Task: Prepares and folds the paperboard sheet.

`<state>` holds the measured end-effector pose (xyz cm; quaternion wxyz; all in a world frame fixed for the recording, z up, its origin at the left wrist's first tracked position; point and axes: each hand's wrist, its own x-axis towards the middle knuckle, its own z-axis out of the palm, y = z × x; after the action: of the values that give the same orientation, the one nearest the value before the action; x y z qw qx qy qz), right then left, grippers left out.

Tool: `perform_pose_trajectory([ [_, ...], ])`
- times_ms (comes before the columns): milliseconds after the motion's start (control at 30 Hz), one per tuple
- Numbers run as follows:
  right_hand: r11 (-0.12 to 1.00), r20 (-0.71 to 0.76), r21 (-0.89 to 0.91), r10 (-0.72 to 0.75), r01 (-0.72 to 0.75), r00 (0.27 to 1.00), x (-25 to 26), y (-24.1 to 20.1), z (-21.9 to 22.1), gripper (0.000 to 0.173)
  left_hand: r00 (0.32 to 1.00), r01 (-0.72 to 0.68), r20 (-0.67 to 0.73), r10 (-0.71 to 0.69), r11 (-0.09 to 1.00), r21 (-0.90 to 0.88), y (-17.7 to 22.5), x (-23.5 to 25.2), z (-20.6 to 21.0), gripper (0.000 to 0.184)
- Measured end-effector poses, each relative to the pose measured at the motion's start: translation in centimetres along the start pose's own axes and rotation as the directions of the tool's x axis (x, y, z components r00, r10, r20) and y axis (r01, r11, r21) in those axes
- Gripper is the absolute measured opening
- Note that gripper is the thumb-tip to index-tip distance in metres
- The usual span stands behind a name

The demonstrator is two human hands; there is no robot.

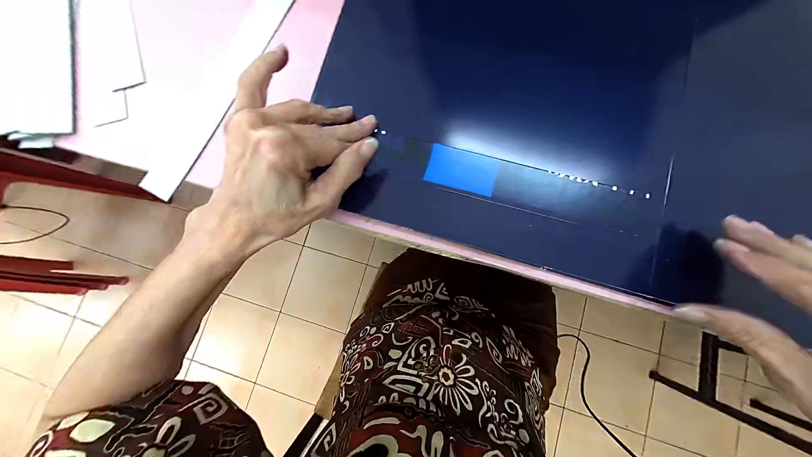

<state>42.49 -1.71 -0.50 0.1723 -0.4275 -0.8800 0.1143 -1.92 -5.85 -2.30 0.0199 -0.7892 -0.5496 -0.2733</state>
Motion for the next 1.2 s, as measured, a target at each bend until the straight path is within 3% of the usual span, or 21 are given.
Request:
perform_pose_trajectory([
  [167, 0.997, 0.082, -0.047, -0.063, 0.067, 0.995, 0.5, 1.0, 0.0, 0.051, 0.984, 0.166, 0.098, -0.147, 0.959, -0.228, -1.9, 0.7, -1.5, 0.045],
  [267, 0.991, 0.056, -0.035, -0.130, 0.132, 0.990, 1.1, 1.3, 0.1, 0.048, 0.965, 0.262, 0.071, -0.252, 0.921, -0.289, -4.5, -0.8, -2.5, 0.045],
  [333, 0.981, 0.049, -0.050, -0.186, 0.188, 0.981, 1.4, 1.1, -0.1, 0.045, 0.944, 0.319, 0.043, -0.327, 0.873, -0.368, -6.8, -2.2, -3.2, 0.041],
  [400, 0.969, 0.050, -0.074, -0.232, 0.235, 0.971, 1.7, 0.8, -0.3, 0.043, 0.895, 0.423, 0.081, -0.438, 0.781, -0.460, -6.3, -2.8, -4.0, 0.038],
  [500, 0.956, 0.062, -0.102, -0.271, 0.276, 0.961, 2.0, 0.4, -0.4, 0.040, 0.817, 0.557, 0.136, -0.560, 0.706, -0.438, -4.7, -2.9, -4.9, 0.039],
  [567, 0.961, 0.080, -0.111, -0.247, 0.255, 0.966, 1.8, 0.4, -0.6, 0.045, 0.815, 0.571, 0.094, -0.572, 0.764, -0.299, -4.8, -3.2, -4.7, 0.040],
  [633, 0.967, 0.072, -0.103, -0.225, 0.231, 0.972, 2.2, -0.6, -0.3, 0.053, 0.879, 0.472, -0.027, -0.476, 0.877, -0.093, -4.3, -3.4, -3.9, 0.045],
  [700, 0.963, -0.008, -0.082, -0.258, 0.257, 0.966, 3.5, -3.2, 1.1, 0.051, 0.958, 0.272, -0.102, -0.268, 0.962, 0.029, -1.9, -2.5, -3.0, 0.037],
  [833, 0.922, -0.089, -0.091, -0.383, 0.376, 0.919, 8.0, -11.0, 6.0, 0.061, 0.999, 0.029, -0.045, -0.029, 0.999, 0.016, 0.8, -1.1, -0.5, 0.032],
  [1000, 0.937, 0.038, -0.045, -0.345, 0.347, 0.938, 13.4, -17.8, 11.7, 0.087, 0.999, -0.050, 0.006, 0.050, 0.999, 0.011, 0.6, -1.0, 0.5, 0.033],
  [1200, 0.962, 0.043, -0.063, -0.262, 0.264, 0.964, 11.0, -15.7, 11.4, 0.096, 0.999, -0.035, 0.013, 0.035, 0.998, 0.050, 0.8, -0.6, 0.4, 0.030],
])
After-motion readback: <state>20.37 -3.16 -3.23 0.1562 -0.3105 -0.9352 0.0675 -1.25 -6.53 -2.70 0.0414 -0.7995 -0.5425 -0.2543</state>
